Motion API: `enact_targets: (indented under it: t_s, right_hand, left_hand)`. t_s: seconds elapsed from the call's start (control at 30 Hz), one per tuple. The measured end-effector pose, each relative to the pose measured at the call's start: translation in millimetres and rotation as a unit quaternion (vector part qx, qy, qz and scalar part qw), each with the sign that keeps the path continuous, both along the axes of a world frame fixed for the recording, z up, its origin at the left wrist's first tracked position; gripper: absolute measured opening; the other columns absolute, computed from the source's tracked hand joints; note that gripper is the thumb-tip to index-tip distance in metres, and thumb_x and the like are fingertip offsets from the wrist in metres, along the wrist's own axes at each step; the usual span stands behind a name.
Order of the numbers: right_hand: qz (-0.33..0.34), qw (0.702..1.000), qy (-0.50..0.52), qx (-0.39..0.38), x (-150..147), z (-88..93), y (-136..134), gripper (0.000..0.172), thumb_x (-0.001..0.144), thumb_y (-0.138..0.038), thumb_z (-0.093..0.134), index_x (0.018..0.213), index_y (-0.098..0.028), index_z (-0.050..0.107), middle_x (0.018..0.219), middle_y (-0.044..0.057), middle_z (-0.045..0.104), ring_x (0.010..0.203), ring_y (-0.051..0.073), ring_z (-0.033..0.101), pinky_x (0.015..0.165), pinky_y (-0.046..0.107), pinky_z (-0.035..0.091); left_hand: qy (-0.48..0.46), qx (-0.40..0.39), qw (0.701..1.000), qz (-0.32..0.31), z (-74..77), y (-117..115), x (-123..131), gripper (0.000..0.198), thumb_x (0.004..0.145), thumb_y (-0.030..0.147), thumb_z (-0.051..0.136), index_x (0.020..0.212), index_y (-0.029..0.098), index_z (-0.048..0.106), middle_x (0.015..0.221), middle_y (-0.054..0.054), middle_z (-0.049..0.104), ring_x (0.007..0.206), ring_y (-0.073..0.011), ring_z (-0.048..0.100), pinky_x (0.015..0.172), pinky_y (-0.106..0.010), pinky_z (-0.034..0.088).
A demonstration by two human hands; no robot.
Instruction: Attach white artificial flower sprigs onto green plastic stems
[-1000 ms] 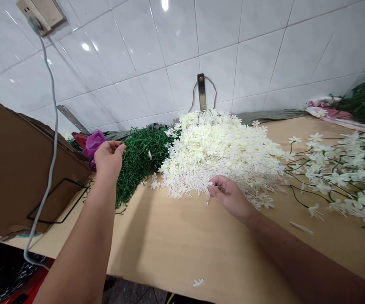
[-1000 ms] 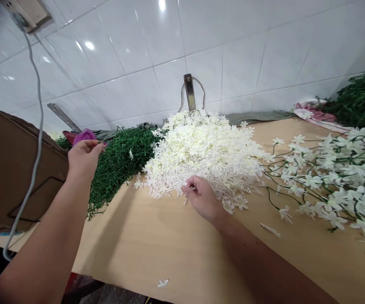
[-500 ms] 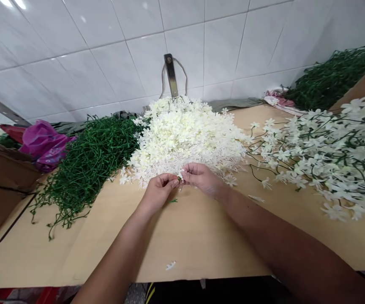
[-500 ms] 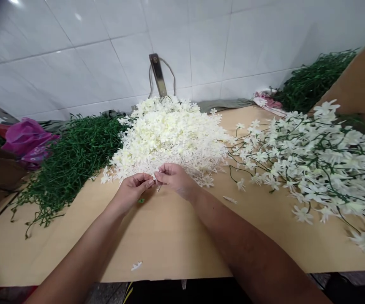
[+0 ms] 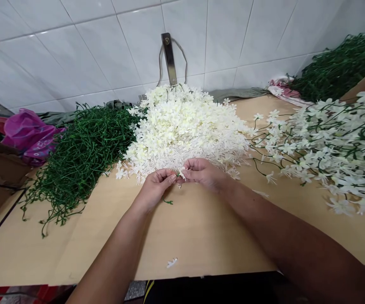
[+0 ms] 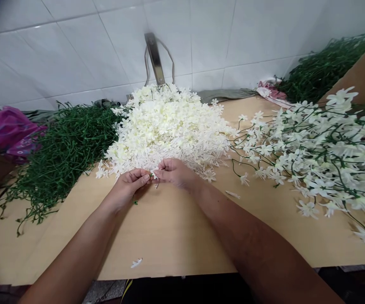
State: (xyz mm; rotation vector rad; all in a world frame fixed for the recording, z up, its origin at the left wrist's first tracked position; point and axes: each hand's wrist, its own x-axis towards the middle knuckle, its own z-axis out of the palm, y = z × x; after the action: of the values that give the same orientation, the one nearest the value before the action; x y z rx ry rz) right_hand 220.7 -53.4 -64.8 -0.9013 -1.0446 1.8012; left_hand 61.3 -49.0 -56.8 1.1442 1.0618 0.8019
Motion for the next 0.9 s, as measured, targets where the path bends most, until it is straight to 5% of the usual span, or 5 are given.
enact_targets:
  t_s: [0.1,0.27,0.9]
  right_hand:
    - [-0.032,0.987,-0.114,0.107,-1,-0.9,1,0.021,0.064,-0.028,0.062,0.066,-0.016,0.044,0.057,-0.005,0.047,0.052,0.007,0.046,0.051,0.020,0.033]
    - [-0.093,0.917,-0.293,0.254,-5,1.5,-2,0.011,0.068,-0.021,0.054,0.064,-0.016,0.045,0.055,-0.005,0.042,0.051,0.006,0.035,0.049,0.021,0.029]
    - [-0.100,0.928,-0.269,0.239,-18,-9.4,-7,0.011,0.069,-0.023,0.053,0.066,-0.015,0.046,0.058,-0.003,0.042,0.052,0.007,0.034,0.048,0.020,0.028]
  left_hand:
    - [0.001,0.006,1.000,-0.004,-0.3,0,0,0.025,0.057,0.033,0.070,0.061,0.013,0.056,0.047,0.005,0.051,0.041,-0.0038,0.038,0.042,-0.017,0.028]
    - [0.033,0.036,0.999,0.004,-2.8,2,-1,0.023,0.060,0.032,0.067,0.060,0.013,0.054,0.049,0.005,0.047,0.044,-0.0036,0.035,0.042,-0.017,0.024]
    - [0.073,0.018,0.995,-0.065,0.1,8,-6,0.027,0.058,0.033,0.066,0.056,0.015,0.047,0.046,0.006,0.039,0.042,-0.0041,0.029,0.041,-0.019,0.018]
